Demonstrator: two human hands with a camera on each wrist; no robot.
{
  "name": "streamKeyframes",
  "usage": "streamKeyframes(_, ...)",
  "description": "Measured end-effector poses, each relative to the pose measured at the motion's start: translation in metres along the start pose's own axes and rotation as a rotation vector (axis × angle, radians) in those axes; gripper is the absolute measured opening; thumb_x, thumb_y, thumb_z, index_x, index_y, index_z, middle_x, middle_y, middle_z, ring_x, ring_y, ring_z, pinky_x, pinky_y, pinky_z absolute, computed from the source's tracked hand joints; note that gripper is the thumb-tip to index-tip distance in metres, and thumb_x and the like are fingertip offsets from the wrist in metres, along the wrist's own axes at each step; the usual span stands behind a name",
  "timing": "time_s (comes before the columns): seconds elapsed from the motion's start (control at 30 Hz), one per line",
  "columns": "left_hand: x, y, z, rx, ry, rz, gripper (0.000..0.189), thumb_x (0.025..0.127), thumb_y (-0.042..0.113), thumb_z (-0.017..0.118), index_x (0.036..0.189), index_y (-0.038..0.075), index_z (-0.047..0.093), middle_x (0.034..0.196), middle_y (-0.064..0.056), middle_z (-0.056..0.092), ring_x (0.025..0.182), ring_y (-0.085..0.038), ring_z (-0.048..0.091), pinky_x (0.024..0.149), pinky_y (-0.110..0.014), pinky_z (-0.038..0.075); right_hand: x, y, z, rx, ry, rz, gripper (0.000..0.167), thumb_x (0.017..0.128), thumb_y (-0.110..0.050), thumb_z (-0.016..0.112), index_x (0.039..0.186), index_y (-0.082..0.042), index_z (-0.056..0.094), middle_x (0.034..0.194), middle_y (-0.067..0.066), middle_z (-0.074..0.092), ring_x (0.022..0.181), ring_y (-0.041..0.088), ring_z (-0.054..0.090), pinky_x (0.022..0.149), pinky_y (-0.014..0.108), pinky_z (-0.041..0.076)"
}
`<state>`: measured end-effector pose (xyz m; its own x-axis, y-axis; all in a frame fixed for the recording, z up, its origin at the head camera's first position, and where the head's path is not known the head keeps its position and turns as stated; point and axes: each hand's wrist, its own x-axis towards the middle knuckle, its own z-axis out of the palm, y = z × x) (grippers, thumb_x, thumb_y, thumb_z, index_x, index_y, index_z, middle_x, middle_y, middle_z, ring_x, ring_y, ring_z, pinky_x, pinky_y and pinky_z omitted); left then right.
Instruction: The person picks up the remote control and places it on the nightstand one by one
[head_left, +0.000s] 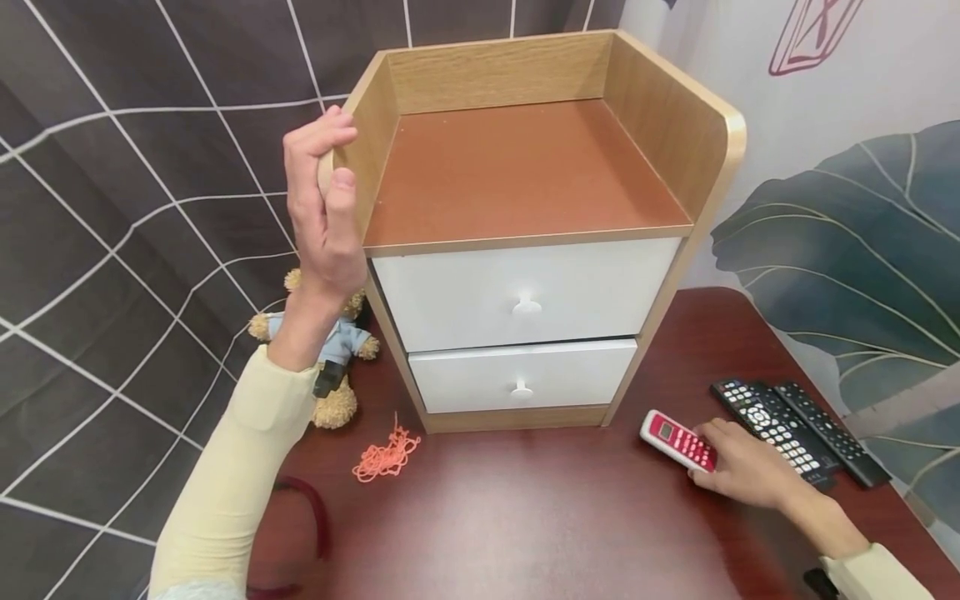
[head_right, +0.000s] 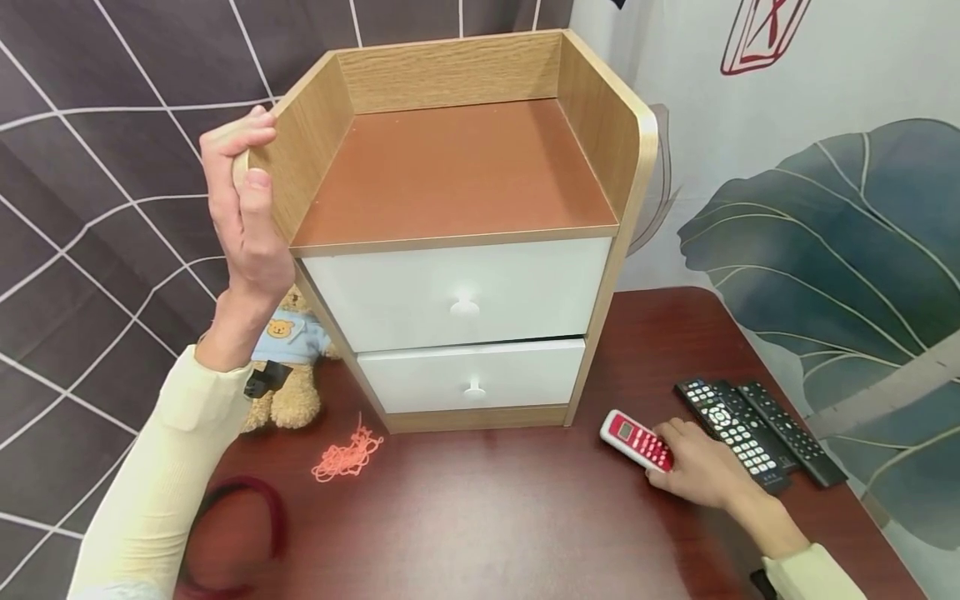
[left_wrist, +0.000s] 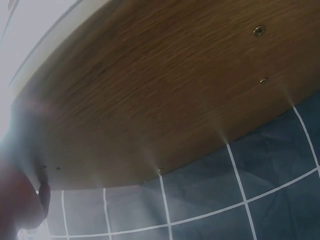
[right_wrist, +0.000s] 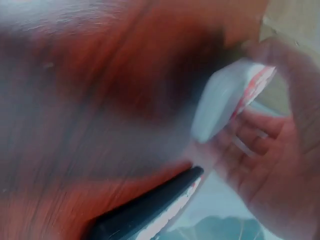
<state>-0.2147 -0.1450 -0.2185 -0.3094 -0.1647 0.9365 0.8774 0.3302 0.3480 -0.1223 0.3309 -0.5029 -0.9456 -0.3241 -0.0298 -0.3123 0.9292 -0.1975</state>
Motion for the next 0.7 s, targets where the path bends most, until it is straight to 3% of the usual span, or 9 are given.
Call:
streamKeyframes(0.23,0.000,0.003,0.000,0.000,0.003,-0.003,0.050,0.084,0.020,0.038,0.108,-0.020,0.053,0.116,-0.034,0.052,0.126,-0.036,0.052,0.119,-0.040,0.036,-0.006,-0.031,0.003,-0.059,0.100,-0.262,0.057,0.062,-0.044,0.085,0.106,-0.012,0.066,0.096,-0.007,0.057,0.083,0.006,0.051,0.061,0.028,0.051)
streamKeyframes(0.4,0.001,0.005,0.001,0.001,0.007,0.000,0.049,0.083,0.020,0.039,0.108,-0.020,0.053,0.116,-0.033,0.053,0.126,-0.035,0.052,0.120,-0.040,0.035,0.003,-0.065,-0.004,-0.061,0.132,-0.449,0.056,0.063,-0.043,0.083,0.108,-0.014,0.065,0.096,-0.010,0.056,0.083,0.002,0.049,0.060,0.024,0.050)
streamKeyframes(0.7,0.003,-0.011,0.002,-0.014,-0.057,0.017,0.050,0.085,0.019,0.035,0.110,-0.020,0.052,0.120,-0.034,0.051,0.131,-0.034,0.050,0.121,-0.040,0.034,0.036,-0.141,-0.054,-0.109,0.204,-0.825,0.059,0.061,-0.046,0.080,0.108,-0.015,0.062,0.094,-0.011,0.051,0.081,0.003,0.046,0.061,0.020,0.046)
